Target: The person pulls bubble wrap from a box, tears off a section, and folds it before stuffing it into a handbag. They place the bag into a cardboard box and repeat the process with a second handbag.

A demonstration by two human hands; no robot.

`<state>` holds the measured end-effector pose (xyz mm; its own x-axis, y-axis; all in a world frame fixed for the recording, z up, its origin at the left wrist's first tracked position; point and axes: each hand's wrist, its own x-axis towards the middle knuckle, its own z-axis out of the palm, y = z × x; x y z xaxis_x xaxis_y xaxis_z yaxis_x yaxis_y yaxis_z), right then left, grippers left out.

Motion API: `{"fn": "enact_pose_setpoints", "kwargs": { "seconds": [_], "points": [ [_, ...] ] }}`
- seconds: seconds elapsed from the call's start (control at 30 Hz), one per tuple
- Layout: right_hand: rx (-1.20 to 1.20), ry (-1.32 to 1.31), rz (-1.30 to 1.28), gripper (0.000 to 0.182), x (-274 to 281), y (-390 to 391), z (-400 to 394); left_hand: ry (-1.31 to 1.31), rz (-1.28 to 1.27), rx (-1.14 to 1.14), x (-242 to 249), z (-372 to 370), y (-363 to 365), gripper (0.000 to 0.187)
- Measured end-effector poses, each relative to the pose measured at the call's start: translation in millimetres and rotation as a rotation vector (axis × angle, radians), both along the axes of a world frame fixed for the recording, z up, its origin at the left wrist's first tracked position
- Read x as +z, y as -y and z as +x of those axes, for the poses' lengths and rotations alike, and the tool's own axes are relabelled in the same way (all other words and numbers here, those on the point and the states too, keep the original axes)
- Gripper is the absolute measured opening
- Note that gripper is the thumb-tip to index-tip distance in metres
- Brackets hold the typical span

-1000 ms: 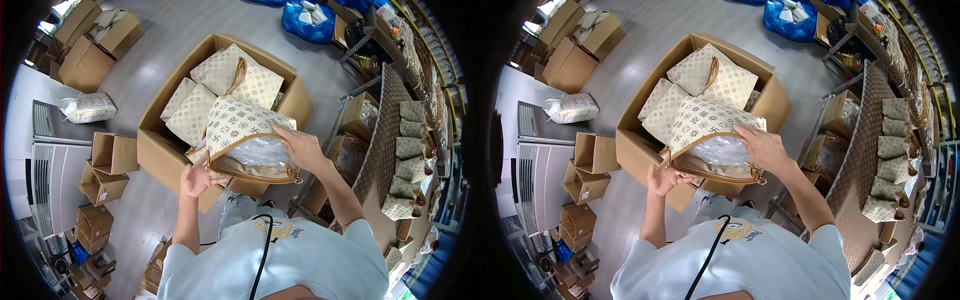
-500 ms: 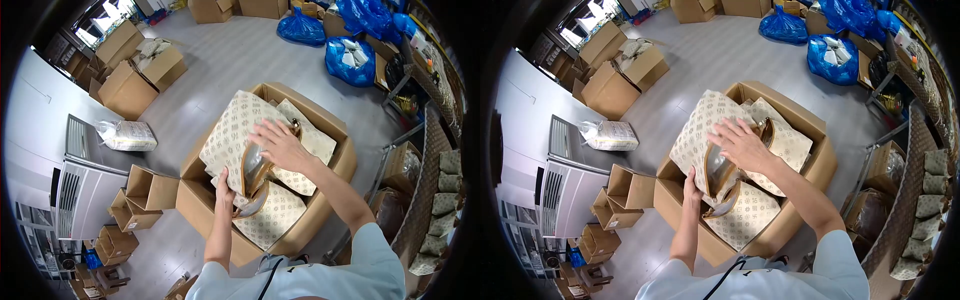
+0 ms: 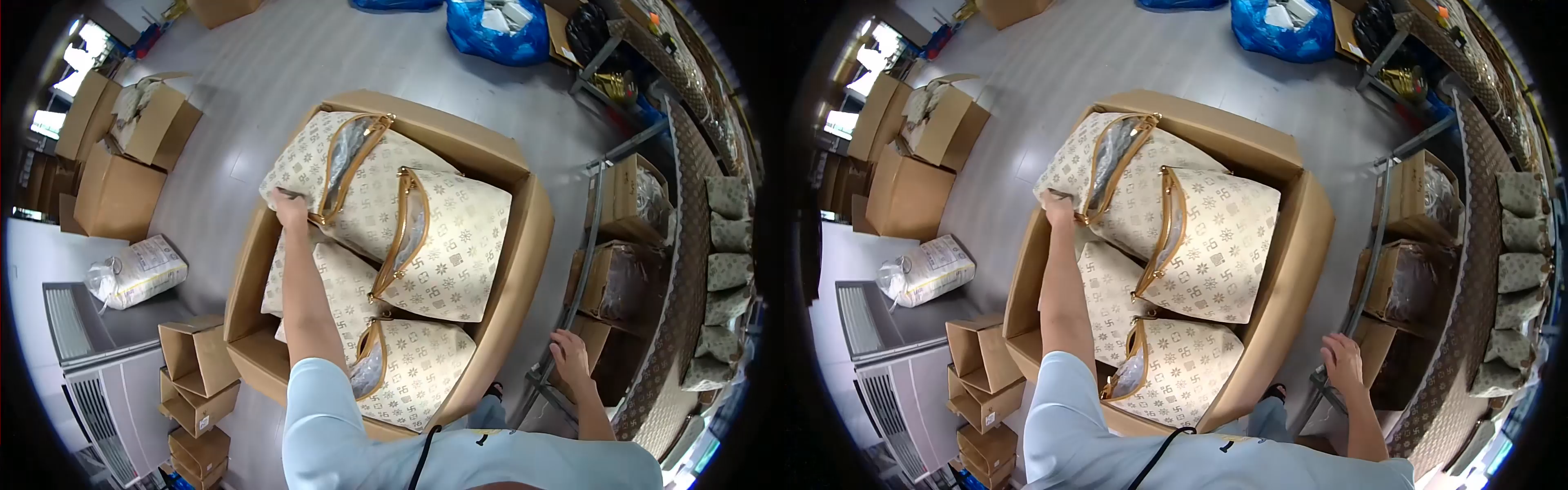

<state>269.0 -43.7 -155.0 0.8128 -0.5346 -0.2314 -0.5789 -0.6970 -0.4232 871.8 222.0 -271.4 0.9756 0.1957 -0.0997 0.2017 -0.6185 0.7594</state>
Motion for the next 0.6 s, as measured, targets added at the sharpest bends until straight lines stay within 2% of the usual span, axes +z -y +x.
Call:
{"fn": "enact_pose_setpoints", "kwargs": {
  "seconds": [0.07, 0.13, 0.2, 0.27, 0.3, 0.33, 0.4, 0.43, 0.5, 0.57, 0.6],
  "points": [
    [-0.16, -0.07, 0.091, 0.021, -0.5, -10.6, -28.0, 0.064, -0.024, -0.039, 25.1, -20.4, 12.1, 0.064],
    [-0.217, -0.072, 0.161, 0.021, -2.0, -21.9, -47.8, 0.112, -0.143, -0.052, 7.8, -24.9, 5.3, 0.062],
    [-0.267, -0.071, 0.219, 0.021, -1.1, -25.9, -57.3, 0.161, -0.107, -0.069, 4.0, -27.1, 8.0, 0.06],
    [-0.308, -0.102, 0.265, 0.022, 2.7, -33.0, -66.3, 0.327, 0.098, -0.131, 16.0, -29.5, 15.5, 0.059],
    [-0.317, -0.104, 0.272, 0.022, 2.0, -33.0, -71.6, 0.034, 0.373, -0.147, 31.9, -31.0, 21.3, 0.057],
    [-0.34, -0.128, 0.281, 0.022, -1.6, -30.8, -75.8, 0.039, 0.375, -0.163, 35.0, -31.5, 27.8, 0.057],
    [-0.41, -0.152, 0.288, 0.022, -1.4, -35.1, -85.1, -0.031, 0.715, 0.0, 41.6, -27.1, 47.1, 0.055],
    [-0.394, -0.141, 0.284, 0.022, 0.9, -36.0, -86.9, 0.15, 0.768, -0.138, 64.5, -35.8, 47.5, 0.056],
    [-0.456, -0.13, 0.256, 0.022, 7.7, -38.1, -94.8, 0.49, 0.458, -0.468, 78.4, -41.3, 54.6, 0.06],
    [-0.438, -0.178, 0.267, 0.024, 17.2, -40.5, -109.7, 0.145, 0.599, -0.703, 49.1, -36.0, 59.5, 0.064],
    [-0.445, -0.199, 0.233, 0.025, 19.8, -42.7, -120.7, 0.123, 0.778, -0.758, 39.7, -37.1, 60.9, 0.066]
  ]
}}
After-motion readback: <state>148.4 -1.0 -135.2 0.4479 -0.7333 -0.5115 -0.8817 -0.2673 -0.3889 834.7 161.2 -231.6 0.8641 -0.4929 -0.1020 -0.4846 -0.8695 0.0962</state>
